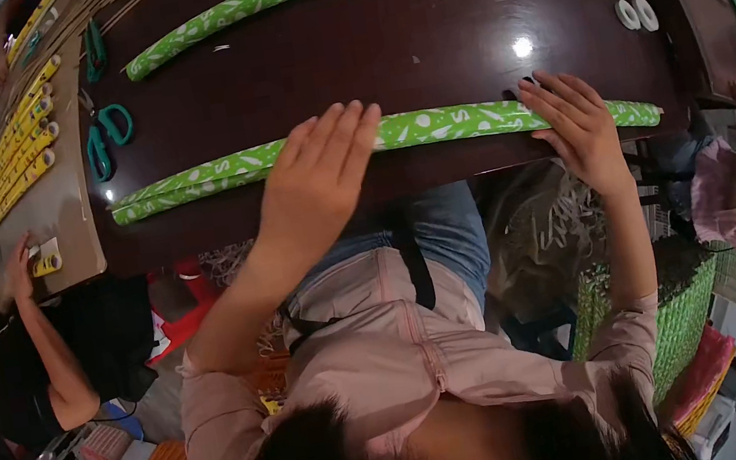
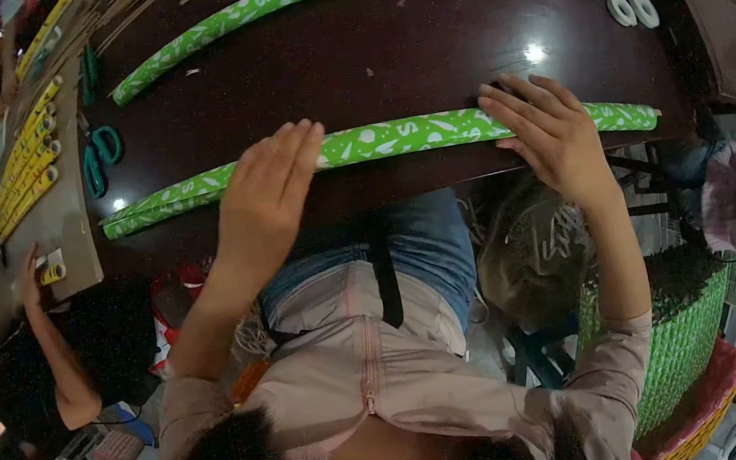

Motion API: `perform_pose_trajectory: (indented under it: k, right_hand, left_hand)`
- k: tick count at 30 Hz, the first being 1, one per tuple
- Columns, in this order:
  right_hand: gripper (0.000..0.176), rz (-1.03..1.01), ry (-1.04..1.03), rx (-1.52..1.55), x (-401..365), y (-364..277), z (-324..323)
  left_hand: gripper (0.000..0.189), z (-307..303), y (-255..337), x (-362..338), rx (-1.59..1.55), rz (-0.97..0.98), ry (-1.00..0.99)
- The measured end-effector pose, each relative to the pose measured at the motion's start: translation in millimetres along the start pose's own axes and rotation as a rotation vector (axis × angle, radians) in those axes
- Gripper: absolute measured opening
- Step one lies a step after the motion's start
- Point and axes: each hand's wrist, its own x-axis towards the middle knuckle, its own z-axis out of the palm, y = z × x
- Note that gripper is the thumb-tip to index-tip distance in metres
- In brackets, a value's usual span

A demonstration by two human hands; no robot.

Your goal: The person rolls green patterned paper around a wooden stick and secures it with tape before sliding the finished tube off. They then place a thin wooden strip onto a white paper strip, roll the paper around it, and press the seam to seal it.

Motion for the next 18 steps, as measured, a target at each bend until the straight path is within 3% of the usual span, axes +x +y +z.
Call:
perform_pose_trajectory:
  k: [6,12,18]
  right_hand:
    - [0.054,-0.001,-0.031,-0.051,12.8,-11.1,-5.6]
    - [0.059,-0.27,-0.067,0.061,62.1,-53.0,11.9]
    - [0.06,-0.268,-0.089,0.049,54.2,-50.5,14.7]
  left_hand:
    - [0.041,5.9,-4.4,-8.4,0.072,0.031,0.123]
    - [0.038,4.7,20.5,-3.6,-0.017,0.058,0.144]
    - [0.043,-14.4,8.8,-30.6,-0.004,-0.083,0.067]
